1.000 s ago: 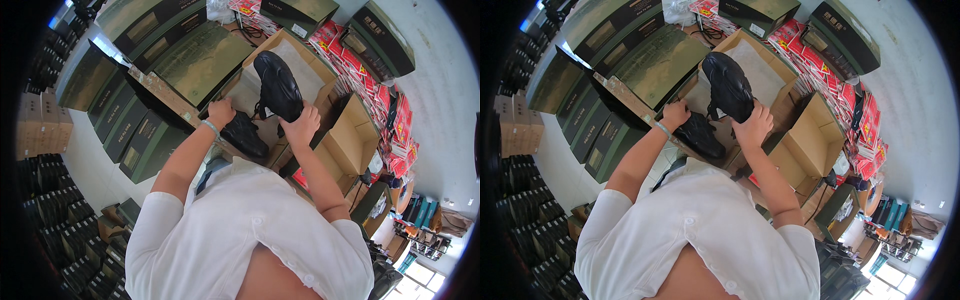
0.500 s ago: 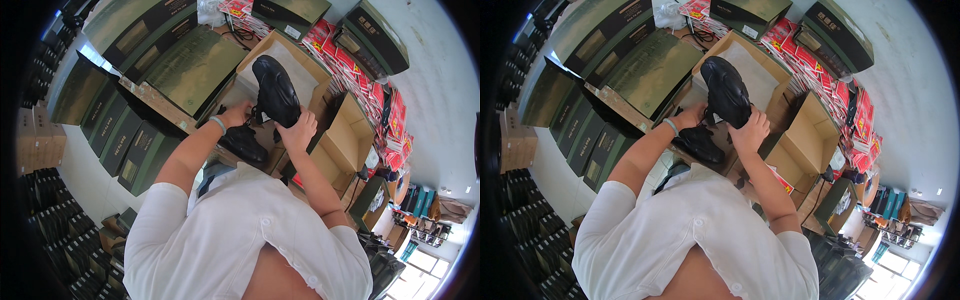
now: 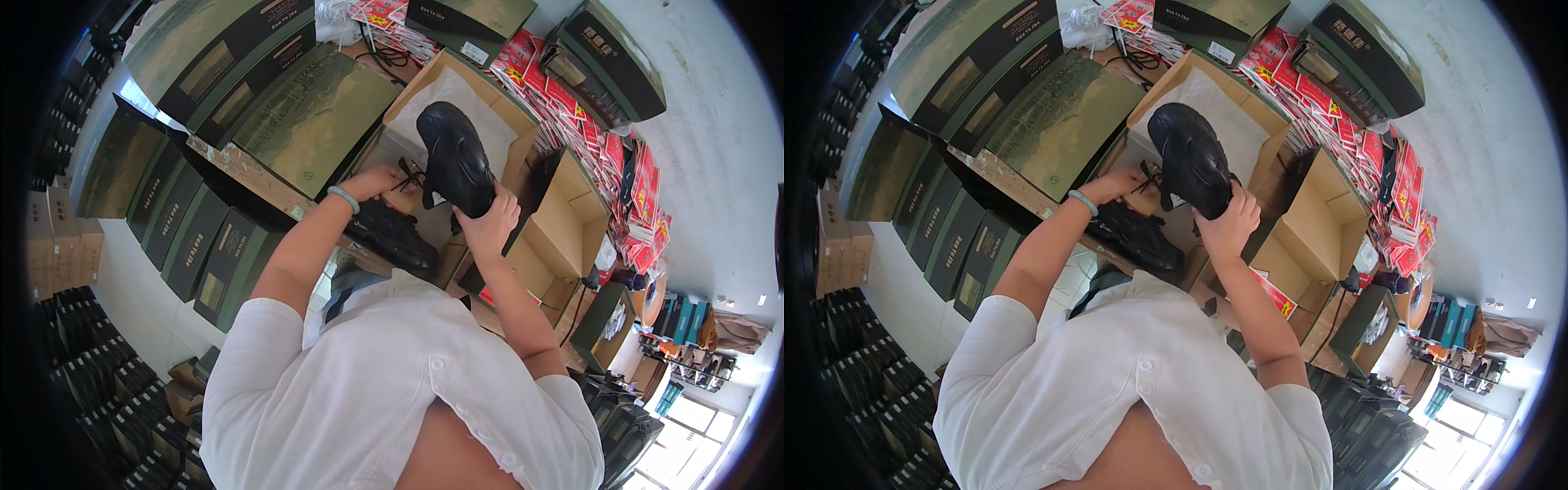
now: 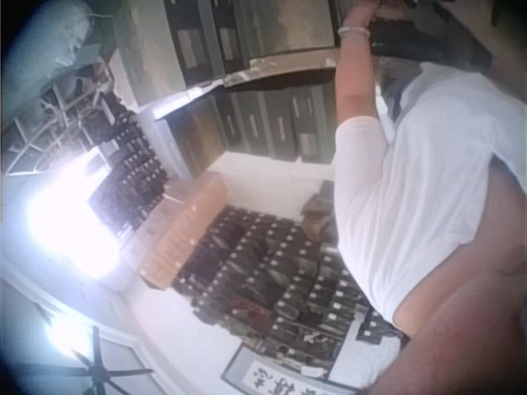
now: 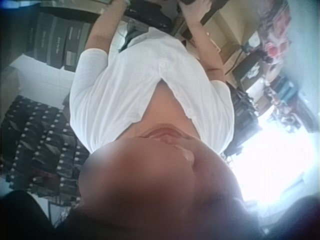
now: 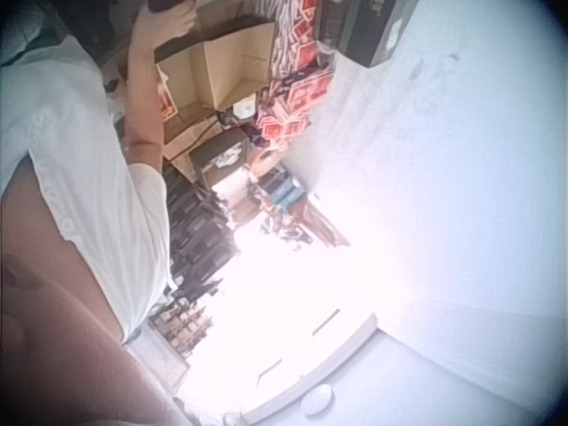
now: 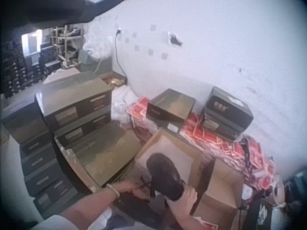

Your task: The person packs a pair of black shoes into a green shoebox, places tissue paper and a red card inside, closes the box, and uses a hairdryer to heat a label on the box. The person then stacks the finished box with others.

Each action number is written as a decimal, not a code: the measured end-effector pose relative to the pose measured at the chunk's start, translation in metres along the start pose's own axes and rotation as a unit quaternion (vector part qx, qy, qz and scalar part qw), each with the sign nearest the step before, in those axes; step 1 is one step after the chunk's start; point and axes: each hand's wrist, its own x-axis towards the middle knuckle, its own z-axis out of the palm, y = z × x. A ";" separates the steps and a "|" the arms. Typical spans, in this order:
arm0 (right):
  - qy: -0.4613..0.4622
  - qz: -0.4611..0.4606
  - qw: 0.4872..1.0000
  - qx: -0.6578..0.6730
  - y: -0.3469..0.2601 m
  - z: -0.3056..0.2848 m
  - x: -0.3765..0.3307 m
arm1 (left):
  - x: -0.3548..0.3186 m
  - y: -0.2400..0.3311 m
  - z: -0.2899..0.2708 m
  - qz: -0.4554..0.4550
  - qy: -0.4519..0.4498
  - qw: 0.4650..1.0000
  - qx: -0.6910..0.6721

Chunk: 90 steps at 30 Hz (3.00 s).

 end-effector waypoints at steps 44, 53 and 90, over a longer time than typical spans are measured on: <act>-0.205 -0.136 0.967 -0.069 0.004 0.027 0.010 | -0.004 -0.006 0.101 0.026 0.135 0.725 -0.675; -0.166 -0.036 0.985 0.032 0.012 0.008 0.006 | -0.037 0.001 0.062 0.123 -0.001 0.810 -0.573; -0.342 -0.058 0.938 -0.027 0.025 0.052 0.023 | -0.015 -0.001 0.085 -0.016 -0.009 0.739 -0.673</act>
